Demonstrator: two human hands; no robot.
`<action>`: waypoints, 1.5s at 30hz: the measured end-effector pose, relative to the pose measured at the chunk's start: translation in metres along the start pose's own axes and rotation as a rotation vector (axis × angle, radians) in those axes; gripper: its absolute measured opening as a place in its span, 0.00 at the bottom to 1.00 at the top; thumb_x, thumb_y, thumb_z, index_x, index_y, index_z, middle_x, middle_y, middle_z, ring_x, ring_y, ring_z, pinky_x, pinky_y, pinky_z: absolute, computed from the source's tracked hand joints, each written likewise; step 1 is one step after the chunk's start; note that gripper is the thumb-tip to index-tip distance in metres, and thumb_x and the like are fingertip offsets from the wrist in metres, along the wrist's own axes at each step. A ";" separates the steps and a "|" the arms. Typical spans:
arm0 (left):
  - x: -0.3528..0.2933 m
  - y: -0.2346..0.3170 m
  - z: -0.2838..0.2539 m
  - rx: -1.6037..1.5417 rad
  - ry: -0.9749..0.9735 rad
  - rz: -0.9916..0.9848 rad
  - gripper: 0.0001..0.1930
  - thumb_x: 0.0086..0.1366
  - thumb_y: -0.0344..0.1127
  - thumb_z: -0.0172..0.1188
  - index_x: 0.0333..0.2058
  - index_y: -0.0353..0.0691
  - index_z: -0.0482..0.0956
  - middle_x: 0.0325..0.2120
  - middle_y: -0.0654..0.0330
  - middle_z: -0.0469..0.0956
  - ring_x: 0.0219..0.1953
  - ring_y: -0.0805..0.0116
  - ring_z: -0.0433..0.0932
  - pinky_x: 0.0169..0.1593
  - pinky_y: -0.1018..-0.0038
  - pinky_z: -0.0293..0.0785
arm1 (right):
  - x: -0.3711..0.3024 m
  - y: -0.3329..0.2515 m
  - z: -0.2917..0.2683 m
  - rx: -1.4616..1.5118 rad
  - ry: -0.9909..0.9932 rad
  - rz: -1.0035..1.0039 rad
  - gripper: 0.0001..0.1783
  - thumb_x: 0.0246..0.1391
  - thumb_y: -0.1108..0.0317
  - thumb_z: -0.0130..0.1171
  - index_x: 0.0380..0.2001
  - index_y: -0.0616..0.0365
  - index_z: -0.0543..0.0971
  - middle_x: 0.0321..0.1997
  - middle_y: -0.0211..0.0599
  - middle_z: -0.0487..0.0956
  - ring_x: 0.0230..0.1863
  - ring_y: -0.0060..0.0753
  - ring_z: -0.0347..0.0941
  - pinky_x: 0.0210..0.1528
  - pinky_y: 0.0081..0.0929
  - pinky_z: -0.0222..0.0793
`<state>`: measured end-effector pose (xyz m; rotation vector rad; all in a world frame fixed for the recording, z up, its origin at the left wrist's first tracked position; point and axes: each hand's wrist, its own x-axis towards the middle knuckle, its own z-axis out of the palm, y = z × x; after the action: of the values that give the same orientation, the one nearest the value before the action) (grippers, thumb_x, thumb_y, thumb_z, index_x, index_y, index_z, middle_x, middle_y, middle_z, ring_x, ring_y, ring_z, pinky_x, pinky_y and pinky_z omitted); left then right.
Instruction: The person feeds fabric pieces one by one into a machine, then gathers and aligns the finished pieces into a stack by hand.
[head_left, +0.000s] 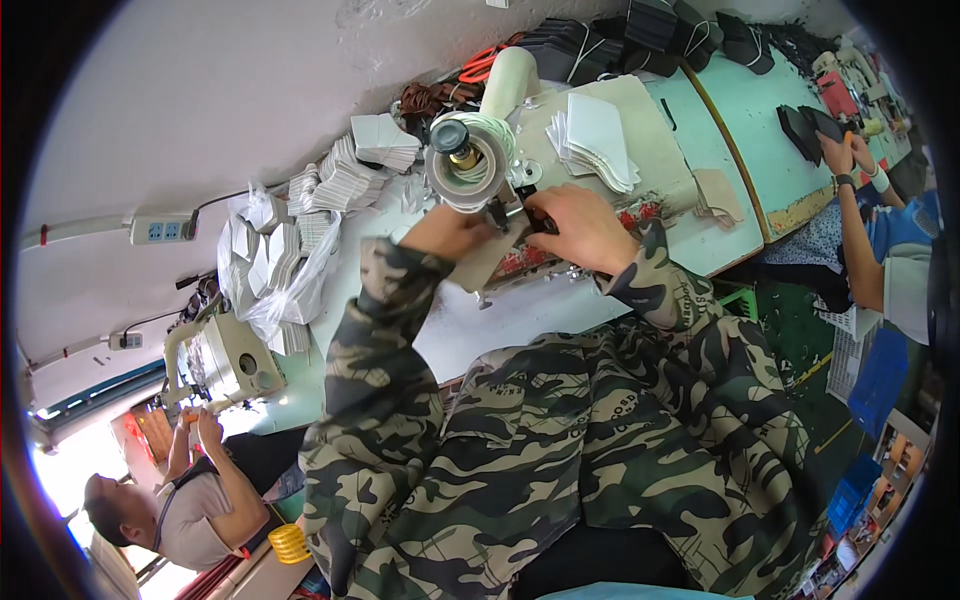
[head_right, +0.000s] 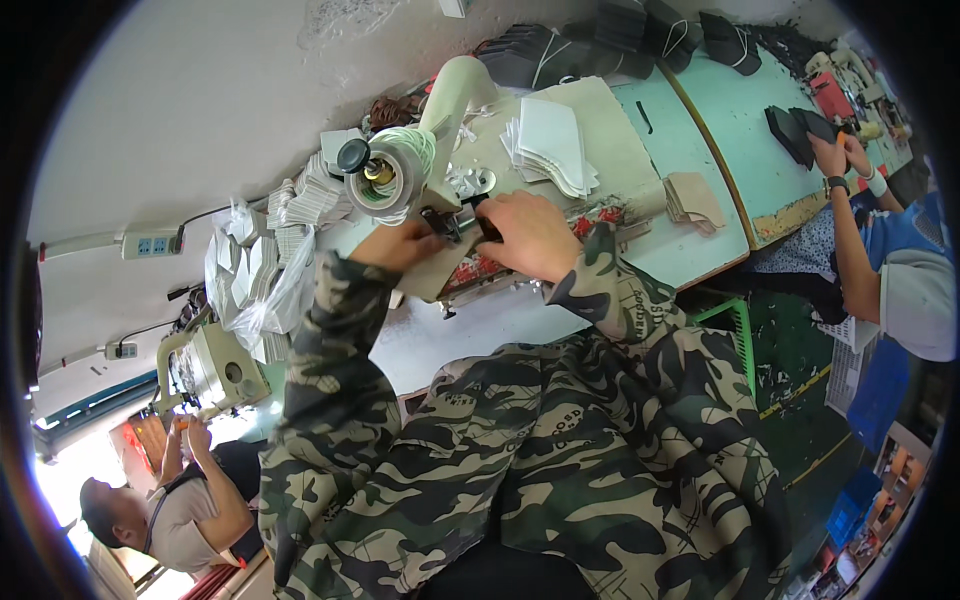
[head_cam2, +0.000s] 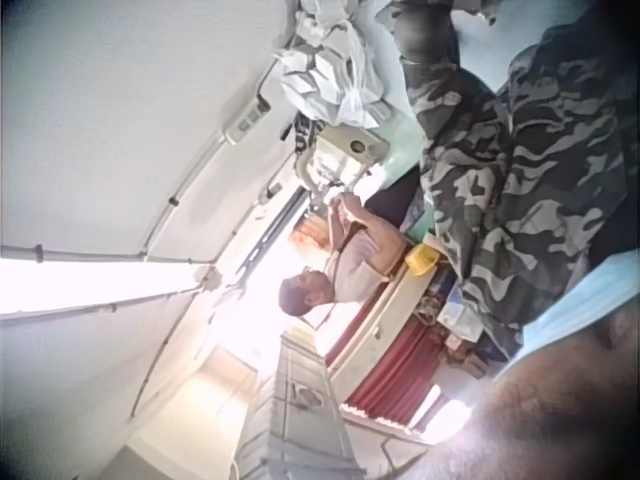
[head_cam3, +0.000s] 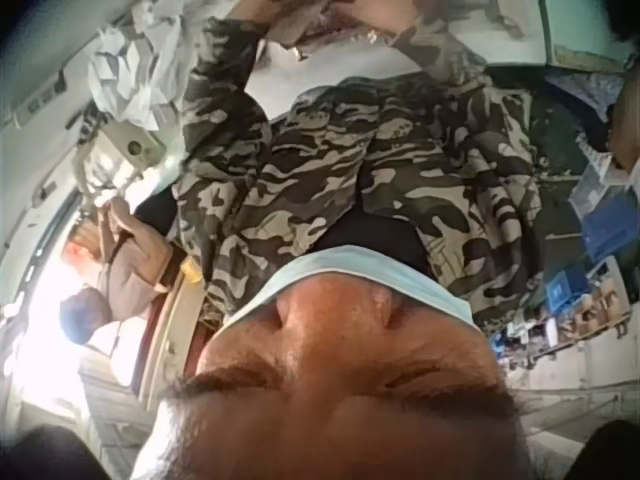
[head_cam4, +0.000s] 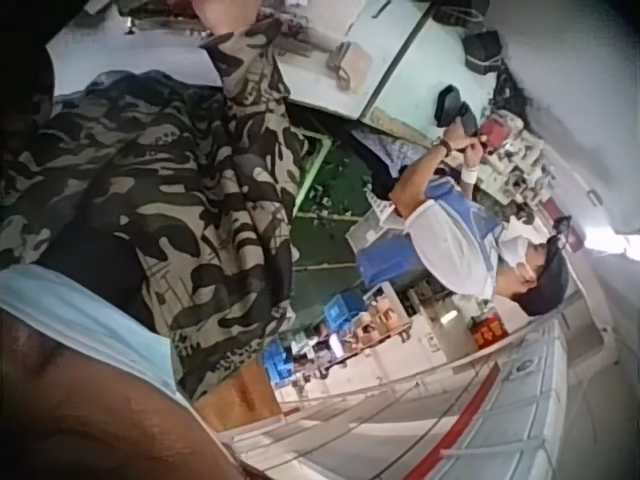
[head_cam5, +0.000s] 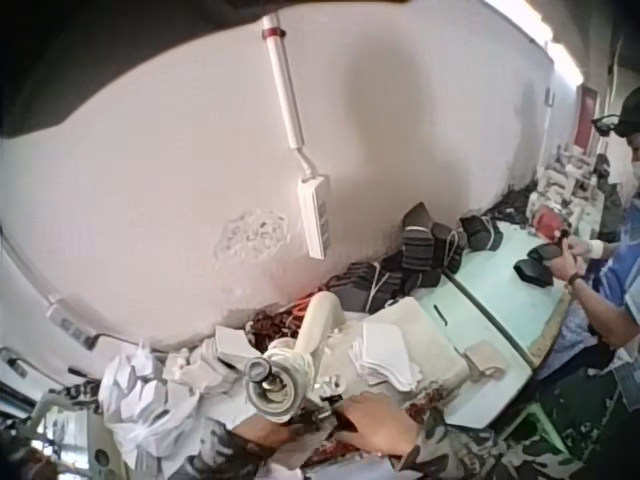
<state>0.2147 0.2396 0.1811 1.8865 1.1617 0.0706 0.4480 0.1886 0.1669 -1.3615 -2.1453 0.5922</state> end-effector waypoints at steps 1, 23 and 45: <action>0.007 0.008 0.003 0.021 0.143 0.251 0.11 0.60 0.35 0.58 0.37 0.34 0.81 0.26 0.50 0.80 0.29 0.56 0.79 0.38 0.64 0.74 | 0.001 0.002 0.000 -0.006 0.007 0.003 0.15 0.46 0.63 0.62 0.36 0.59 0.80 0.31 0.48 0.81 0.34 0.53 0.78 0.38 0.43 0.72; -0.071 -0.166 0.112 0.662 0.497 -0.230 0.07 0.61 0.43 0.58 0.33 0.50 0.75 0.34 0.61 0.74 0.24 0.56 0.79 0.26 0.58 0.75 | -0.034 -0.007 -0.017 0.364 -0.041 0.119 0.12 0.48 0.65 0.66 0.35 0.57 0.79 0.30 0.38 0.80 0.31 0.39 0.79 0.32 0.34 0.72; -0.112 -0.215 0.107 0.512 0.438 -0.284 0.09 0.62 0.41 0.58 0.40 0.49 0.78 0.39 0.62 0.76 0.35 0.55 0.80 0.34 0.61 0.77 | -0.055 -0.037 0.071 0.548 -0.295 0.242 0.14 0.51 0.65 0.65 0.39 0.63 0.80 0.30 0.41 0.83 0.31 0.32 0.80 0.35 0.27 0.74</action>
<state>0.0535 0.1217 0.0071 2.1850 1.8788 0.0297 0.3967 0.1175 0.1248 -1.2766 -1.8276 1.4329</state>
